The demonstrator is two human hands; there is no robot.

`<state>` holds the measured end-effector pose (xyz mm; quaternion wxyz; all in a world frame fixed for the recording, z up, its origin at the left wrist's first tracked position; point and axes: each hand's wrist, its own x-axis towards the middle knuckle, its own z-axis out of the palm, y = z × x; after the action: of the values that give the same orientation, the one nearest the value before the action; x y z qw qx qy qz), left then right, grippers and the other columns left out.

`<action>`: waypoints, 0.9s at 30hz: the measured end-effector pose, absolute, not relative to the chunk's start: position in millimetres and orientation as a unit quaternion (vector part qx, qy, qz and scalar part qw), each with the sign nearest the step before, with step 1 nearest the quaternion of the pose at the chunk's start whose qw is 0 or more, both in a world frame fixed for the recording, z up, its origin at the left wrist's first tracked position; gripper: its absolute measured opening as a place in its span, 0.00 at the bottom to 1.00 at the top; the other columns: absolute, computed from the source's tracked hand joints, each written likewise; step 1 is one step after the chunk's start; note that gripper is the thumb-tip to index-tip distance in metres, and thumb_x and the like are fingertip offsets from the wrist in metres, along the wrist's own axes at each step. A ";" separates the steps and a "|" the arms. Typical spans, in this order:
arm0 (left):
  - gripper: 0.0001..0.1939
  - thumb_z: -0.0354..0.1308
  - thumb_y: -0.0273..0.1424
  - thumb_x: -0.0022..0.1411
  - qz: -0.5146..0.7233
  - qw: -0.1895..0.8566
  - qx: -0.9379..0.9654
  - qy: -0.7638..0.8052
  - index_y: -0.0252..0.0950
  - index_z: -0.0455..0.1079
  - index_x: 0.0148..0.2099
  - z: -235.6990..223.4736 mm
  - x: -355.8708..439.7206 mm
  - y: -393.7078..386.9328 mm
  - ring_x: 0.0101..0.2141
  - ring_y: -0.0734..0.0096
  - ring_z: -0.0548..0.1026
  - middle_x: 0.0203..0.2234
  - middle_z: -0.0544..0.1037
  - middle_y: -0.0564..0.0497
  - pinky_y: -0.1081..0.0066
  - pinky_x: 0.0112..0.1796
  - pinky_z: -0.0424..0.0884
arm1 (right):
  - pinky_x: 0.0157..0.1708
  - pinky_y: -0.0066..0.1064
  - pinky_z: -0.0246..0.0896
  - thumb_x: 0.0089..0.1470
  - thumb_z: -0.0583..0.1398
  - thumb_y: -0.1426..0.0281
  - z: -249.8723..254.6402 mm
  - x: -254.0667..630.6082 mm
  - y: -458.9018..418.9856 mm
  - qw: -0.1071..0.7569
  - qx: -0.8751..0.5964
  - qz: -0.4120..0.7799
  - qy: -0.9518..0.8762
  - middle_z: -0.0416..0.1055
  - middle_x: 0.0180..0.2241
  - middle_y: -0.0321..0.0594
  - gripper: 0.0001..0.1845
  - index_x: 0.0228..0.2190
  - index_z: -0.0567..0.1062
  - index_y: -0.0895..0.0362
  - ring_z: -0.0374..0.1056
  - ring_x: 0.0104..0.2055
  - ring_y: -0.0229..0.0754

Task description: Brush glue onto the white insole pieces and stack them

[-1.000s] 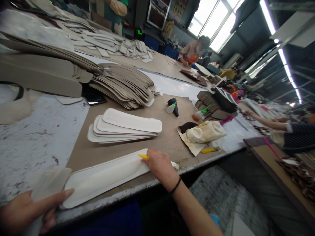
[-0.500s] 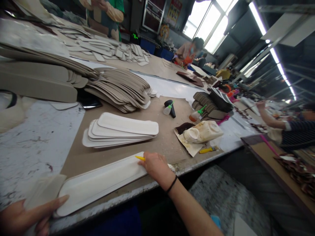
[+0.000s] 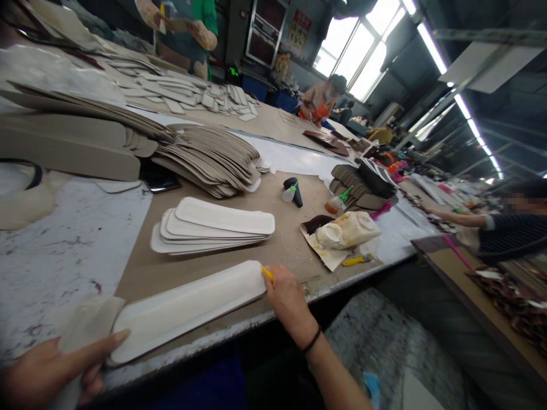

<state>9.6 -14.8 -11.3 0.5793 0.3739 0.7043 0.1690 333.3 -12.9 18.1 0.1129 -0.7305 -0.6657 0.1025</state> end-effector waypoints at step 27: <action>0.22 0.77 0.43 0.32 0.337 0.740 0.160 0.559 0.37 0.68 0.16 40.3 -1.4 18.4 0.16 0.75 0.63 0.10 0.68 0.56 0.74 0.20 0.66 | 0.12 0.16 0.41 0.29 0.75 0.51 43.5 319.2 15.1 0.452 -0.610 0.585 -0.286 0.54 0.15 0.21 0.34 0.22 0.61 0.55 0.45 0.15 0.24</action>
<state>-1.4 18.4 40.3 0.7402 0.1601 0.5591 0.3375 319.2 15.1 43.5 0.4521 -0.6101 -0.2855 0.5847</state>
